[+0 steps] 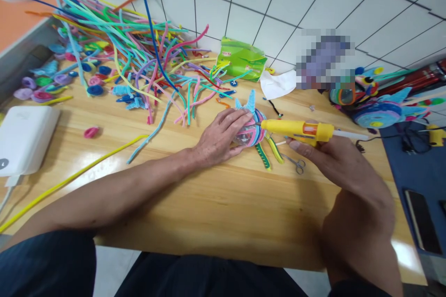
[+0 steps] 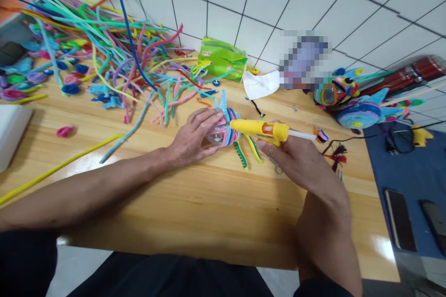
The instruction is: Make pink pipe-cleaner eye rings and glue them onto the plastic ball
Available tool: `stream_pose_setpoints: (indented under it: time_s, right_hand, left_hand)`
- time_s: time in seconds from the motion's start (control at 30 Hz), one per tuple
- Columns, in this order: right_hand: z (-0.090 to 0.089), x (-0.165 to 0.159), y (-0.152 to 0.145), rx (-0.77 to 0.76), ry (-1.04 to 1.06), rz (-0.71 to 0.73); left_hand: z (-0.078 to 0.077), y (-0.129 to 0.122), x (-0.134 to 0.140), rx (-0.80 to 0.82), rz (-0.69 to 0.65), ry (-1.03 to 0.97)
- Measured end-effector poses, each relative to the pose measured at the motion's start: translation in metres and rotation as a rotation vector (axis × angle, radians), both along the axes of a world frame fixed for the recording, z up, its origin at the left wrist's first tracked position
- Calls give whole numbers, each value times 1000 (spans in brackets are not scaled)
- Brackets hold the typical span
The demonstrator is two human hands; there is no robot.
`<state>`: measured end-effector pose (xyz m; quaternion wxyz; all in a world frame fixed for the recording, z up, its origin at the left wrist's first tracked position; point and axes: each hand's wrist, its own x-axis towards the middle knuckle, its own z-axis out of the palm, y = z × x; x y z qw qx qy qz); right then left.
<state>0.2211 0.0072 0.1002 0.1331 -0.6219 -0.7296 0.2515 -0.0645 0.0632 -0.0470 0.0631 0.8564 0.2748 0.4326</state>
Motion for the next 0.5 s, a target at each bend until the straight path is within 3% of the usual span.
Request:
stream_pose_setpoints:
  time_s: [0.5]
  right_hand:
    - [-2, 2, 2, 31, 17, -7]
  left_hand:
    - [0, 0, -1, -34, 12, 24]
